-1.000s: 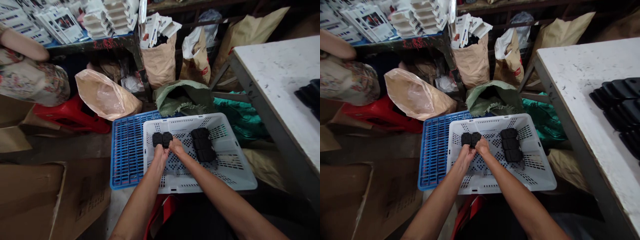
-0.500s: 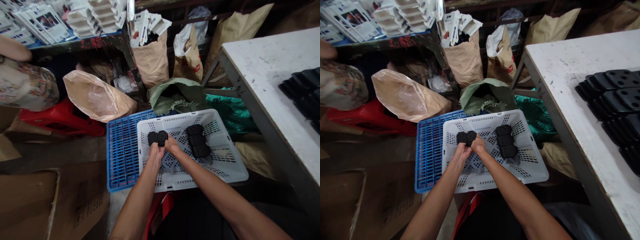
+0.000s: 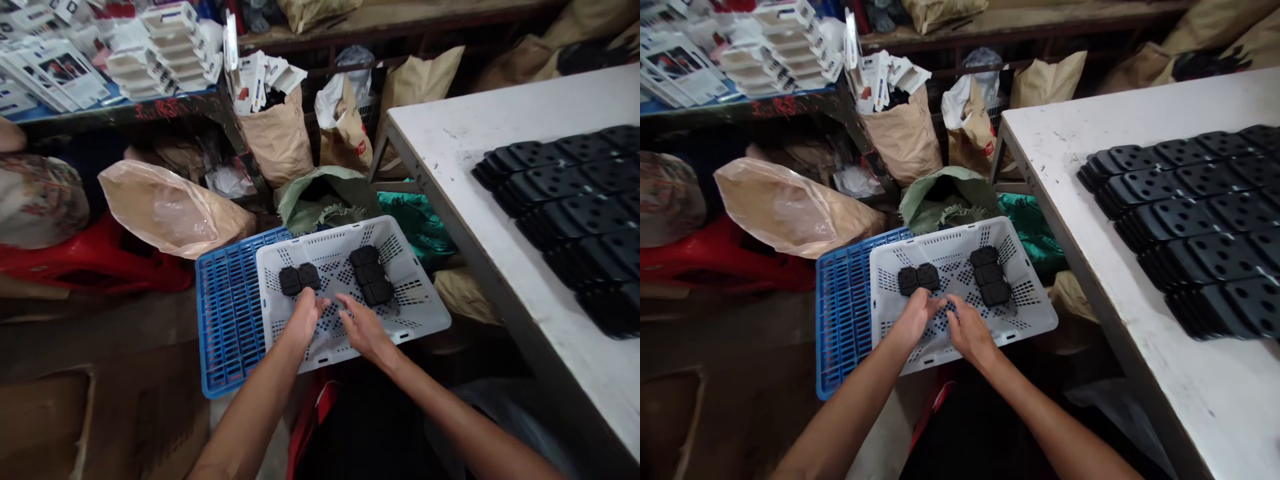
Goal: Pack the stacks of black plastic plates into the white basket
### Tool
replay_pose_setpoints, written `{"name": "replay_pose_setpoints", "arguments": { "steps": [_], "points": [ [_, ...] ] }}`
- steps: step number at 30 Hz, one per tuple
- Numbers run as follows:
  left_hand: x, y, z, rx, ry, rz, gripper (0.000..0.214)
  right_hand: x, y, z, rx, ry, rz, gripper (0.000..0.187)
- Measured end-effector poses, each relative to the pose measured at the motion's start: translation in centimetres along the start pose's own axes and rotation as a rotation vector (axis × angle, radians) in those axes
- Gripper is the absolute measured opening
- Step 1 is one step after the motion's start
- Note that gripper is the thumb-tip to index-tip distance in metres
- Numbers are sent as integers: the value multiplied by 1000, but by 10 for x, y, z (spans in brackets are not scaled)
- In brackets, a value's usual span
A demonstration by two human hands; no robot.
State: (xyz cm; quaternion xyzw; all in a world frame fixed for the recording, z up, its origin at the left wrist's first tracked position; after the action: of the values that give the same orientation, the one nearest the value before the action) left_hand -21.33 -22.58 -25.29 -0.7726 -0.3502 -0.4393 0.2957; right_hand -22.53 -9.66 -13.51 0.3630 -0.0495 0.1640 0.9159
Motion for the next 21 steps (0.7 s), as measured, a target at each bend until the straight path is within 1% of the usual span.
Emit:
{"name": "replay_pose_setpoints", "arguments": {
  "steps": [2, 3, 4, 7, 9, 10, 11, 13, 15, 16, 18, 19, 21],
  "points": [
    [19, -11, 11, -128, 16, 43, 29, 40, 38, 17, -166, 160, -169, 35],
    [30, -19, 16, -192, 21, 72, 27, 59, 55, 17, -215, 170, -254, 34],
    [41, -28, 21, -247, 14, 111, 25, 78, 67, 13, -237, 157, -299, 32],
    [79, -61, 33, -382, -55, 265, 22, 125, 92, -6, -256, 110, -407, 28],
    [107, -77, 43, -447, -115, 349, 20, 152, 104, -25, -254, 84, -479, 25],
    [120, -83, 47, -473, -158, 386, 18, 163, 106, -37, -251, 48, -502, 24],
    [135, -89, 49, -502, -227, 431, 18, 174, 107, -50, -253, 3, -516, 25],
    [168, -99, 51, -575, -424, 545, 21, 192, 102, -75, -281, -98, -503, 28],
    [201, -107, 58, -662, -610, 674, 24, 206, 95, -89, -330, -161, -476, 32],
    [215, -108, 64, -701, -656, 730, 26, 212, 94, -91, -345, -173, -472, 33],
    [232, -109, 81, -756, -638, 816, 28, 221, 101, -84, -344, -158, -497, 33],
    [238, -109, 88, -773, -611, 847, 28, 224, 109, -76, -328, -131, -526, 32],
    [244, -112, 97, -786, -565, 870, 27, 228, 135, -53, -287, -39, -600, 28]
  ]
}}
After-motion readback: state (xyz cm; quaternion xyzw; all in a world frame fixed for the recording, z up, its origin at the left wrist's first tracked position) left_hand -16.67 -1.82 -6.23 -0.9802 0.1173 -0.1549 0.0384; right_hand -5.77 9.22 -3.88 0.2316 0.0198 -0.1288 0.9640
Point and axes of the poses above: each hand's wrist, its own x-axis away from the middle knuckle, its own y-axis out of the back of the hand, z = x × y, the point moved 10 cm from there along -x, towards the middle knuckle, and after that the axes turned 7 degrees about -z, right-handed, at the moved point
